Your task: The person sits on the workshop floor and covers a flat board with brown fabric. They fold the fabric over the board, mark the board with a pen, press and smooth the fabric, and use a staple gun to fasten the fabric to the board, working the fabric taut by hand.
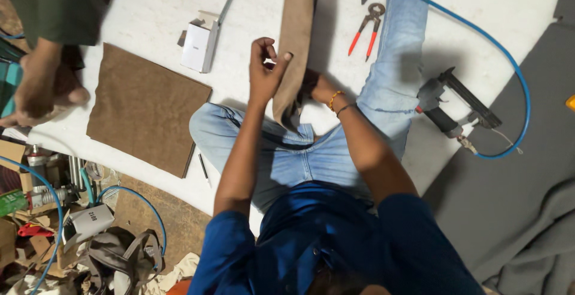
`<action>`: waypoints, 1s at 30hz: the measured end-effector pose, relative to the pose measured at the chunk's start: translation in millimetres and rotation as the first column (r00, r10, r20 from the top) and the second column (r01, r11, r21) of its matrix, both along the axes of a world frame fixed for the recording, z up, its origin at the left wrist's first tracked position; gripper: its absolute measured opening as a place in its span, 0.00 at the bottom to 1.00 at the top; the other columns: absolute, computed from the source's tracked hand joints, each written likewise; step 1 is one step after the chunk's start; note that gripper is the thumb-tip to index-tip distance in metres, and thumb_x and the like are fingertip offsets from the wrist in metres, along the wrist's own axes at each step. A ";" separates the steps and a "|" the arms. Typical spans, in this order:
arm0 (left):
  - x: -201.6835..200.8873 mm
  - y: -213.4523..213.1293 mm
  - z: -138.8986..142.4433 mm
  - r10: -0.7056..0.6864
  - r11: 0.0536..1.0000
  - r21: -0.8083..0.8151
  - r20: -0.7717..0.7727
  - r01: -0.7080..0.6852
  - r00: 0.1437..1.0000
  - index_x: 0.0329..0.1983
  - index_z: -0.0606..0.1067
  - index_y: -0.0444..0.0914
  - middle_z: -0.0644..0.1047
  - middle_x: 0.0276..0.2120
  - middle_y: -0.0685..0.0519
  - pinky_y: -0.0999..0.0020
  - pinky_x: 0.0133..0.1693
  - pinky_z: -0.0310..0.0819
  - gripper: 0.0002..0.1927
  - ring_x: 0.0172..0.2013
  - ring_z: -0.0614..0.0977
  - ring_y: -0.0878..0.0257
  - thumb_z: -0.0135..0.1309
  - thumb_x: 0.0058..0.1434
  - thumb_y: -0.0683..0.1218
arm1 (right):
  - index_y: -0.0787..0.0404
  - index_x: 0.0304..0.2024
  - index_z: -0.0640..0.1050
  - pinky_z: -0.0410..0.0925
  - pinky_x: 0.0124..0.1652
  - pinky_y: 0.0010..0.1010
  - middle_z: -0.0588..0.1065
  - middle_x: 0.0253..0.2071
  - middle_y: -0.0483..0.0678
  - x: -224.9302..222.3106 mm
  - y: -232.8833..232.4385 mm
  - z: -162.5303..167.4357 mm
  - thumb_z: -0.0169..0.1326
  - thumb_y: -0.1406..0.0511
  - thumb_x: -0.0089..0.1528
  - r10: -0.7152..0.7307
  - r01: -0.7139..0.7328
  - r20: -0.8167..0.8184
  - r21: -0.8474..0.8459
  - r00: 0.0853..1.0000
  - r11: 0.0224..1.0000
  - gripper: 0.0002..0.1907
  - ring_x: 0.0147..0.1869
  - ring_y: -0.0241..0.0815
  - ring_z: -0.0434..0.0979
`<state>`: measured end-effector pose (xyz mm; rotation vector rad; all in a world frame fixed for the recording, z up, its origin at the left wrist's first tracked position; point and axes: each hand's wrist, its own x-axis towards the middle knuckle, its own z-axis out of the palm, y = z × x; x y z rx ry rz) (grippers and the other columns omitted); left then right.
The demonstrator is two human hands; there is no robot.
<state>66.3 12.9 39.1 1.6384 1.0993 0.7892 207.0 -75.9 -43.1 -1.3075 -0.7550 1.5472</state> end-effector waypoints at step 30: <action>-8.6 26.4 -22.6 -0.292 0.857 -0.336 0.307 0.390 0.906 0.81 0.42 0.34 0.43 0.81 0.43 0.60 0.73 0.46 0.51 0.80 0.45 0.49 0.44 0.69 0.68 | 0.68 0.42 0.79 0.70 0.43 0.30 0.78 0.37 0.46 -13.4 52.1 21.0 0.42 0.52 0.74 -0.677 0.656 0.126 0.172 0.725 0.735 0.26 0.40 0.34 0.74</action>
